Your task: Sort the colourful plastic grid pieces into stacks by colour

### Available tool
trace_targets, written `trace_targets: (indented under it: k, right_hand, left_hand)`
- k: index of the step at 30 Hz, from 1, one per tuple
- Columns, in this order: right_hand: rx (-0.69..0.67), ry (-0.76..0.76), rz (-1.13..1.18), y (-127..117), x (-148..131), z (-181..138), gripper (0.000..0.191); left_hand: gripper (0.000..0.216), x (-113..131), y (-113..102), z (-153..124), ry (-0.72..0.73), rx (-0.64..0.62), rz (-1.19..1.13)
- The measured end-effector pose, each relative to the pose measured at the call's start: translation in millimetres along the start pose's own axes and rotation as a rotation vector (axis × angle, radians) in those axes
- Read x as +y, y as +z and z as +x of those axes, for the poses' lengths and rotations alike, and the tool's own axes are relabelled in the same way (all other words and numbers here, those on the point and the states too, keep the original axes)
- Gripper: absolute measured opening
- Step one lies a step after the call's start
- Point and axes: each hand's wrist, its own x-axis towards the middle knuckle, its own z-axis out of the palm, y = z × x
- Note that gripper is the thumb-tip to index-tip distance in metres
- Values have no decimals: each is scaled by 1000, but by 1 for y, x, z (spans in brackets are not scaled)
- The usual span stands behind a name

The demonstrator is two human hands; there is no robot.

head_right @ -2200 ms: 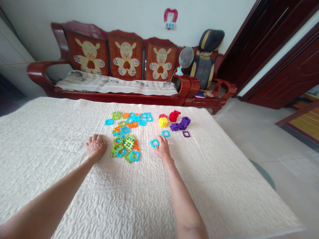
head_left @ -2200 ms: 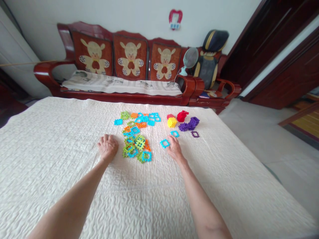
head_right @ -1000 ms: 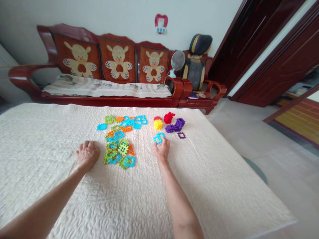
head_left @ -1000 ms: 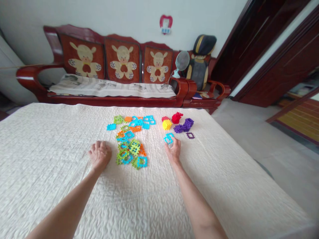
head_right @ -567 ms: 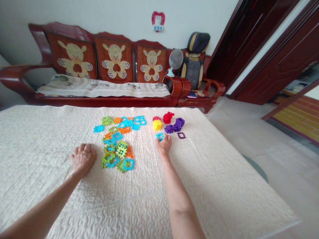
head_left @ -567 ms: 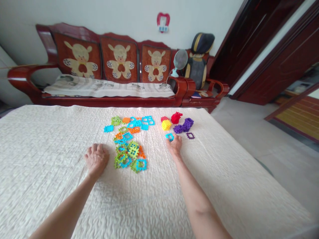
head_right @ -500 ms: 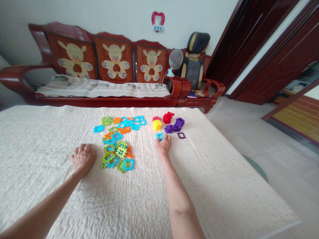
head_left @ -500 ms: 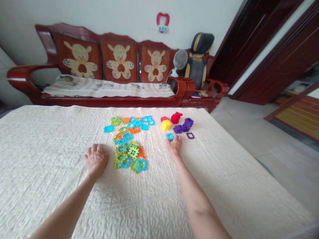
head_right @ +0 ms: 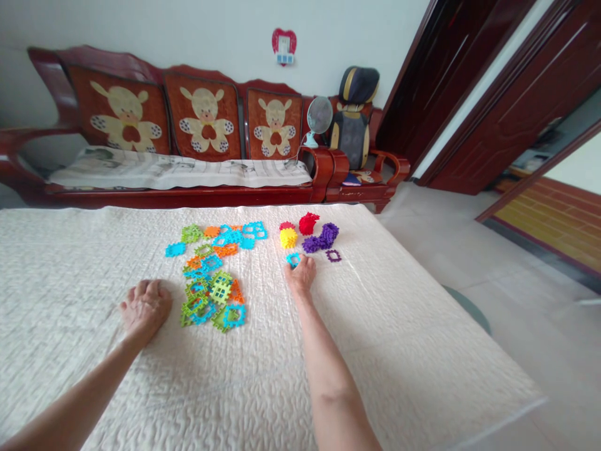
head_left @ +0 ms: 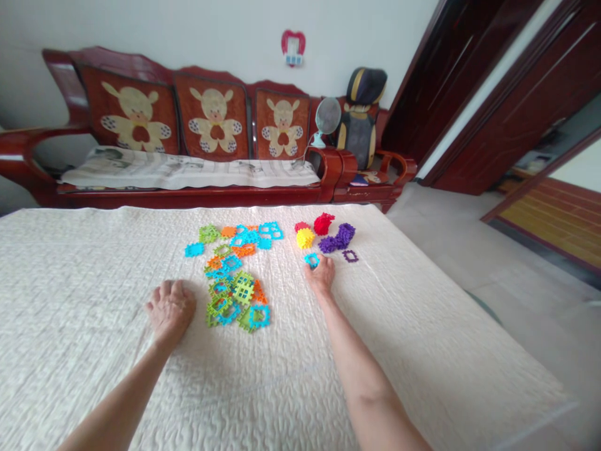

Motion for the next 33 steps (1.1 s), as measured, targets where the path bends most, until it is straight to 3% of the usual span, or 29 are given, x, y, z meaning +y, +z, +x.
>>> trace_targets:
  k: [15, 23, 28, 33]
  right_hand:
    - [91, 111, 8, -25, 56, 26, 43]
    - [119, 97, 37, -24, 57, 23, 41]
    - [100, 106, 34, -26, 54, 23, 39]
    - [169, 99, 113, -32, 52, 21, 47]
  left_hand:
    - [48, -1, 4, 1, -9, 0, -6]
    - [40, -1, 7, 5, -57, 1, 9]
    - [44, 4, -5, 0, -24, -15, -20]
    - [44, 10, -13, -5, -14, 5, -29]
